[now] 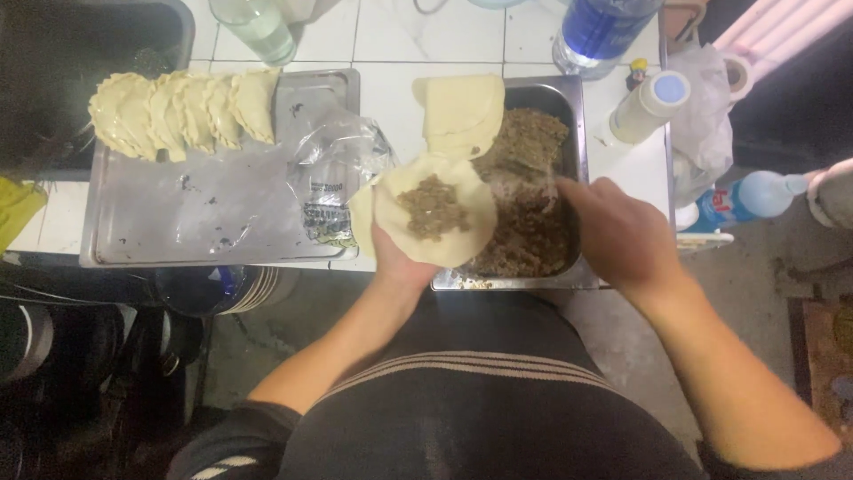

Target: Preparing and filling empanada dough with meat mixture.

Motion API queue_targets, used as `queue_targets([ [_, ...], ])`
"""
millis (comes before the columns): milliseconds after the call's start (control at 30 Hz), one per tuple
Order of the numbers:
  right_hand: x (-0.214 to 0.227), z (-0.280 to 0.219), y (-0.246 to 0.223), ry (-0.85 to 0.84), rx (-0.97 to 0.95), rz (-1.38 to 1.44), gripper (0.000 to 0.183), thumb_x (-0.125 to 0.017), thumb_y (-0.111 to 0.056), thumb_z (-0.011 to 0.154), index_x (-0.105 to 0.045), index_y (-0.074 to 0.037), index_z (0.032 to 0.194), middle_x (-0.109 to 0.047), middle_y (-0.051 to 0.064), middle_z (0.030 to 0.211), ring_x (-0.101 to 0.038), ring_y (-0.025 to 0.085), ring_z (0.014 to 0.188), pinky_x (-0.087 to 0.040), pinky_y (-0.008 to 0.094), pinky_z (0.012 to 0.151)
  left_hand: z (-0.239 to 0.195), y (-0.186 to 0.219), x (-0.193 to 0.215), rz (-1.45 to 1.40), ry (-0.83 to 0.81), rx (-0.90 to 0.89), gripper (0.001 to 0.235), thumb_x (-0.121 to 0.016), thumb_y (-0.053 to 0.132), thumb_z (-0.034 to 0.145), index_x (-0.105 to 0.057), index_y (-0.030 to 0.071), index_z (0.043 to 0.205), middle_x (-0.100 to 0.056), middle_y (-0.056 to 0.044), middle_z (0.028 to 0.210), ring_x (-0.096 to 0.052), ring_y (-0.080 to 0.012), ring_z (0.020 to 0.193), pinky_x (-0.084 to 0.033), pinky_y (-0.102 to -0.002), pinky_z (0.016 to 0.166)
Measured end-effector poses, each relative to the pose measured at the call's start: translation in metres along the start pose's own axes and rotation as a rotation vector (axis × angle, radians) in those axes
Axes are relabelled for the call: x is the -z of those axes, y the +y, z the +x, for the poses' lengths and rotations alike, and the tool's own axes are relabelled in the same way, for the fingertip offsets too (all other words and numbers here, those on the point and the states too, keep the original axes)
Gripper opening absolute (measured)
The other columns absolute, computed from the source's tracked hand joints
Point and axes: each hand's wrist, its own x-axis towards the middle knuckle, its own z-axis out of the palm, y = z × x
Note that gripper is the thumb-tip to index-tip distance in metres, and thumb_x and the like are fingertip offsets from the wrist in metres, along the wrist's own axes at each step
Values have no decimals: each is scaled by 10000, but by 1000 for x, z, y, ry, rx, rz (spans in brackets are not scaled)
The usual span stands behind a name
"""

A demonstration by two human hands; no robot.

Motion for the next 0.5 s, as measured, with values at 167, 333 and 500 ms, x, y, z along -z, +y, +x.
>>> queue_targets([
  [167,-46,18,13,-62,77,-102,333,-533,-46,984,-645,-175,1270,-666,97,972,-701,302,832,-570,429,717,-9,21,4,101,-70,-72,354,-463,285,1159,-601,-3,1312,-642,-151,1282,-618,-313,1204,-499,-511,1097],
  [333,-42,29,6,-378,398,-54,514,-548,-27,902,-622,-250,1359,-698,121,964,-715,291,796,-579,398,595,-15,34,-7,-183,84,57,418,-432,350,1066,-581,71,1339,-629,-121,1340,-600,-331,1263,-466,-528,1113],
  [500,-6,10,3,-384,249,-249,501,-545,-95,939,-586,-244,1416,-699,103,1017,-729,266,850,-590,369,657,-15,34,-2,-188,46,41,427,-430,370,1087,-565,74,1363,-619,-126,1358,-591,-331,1283,-460,-529,1135],
])
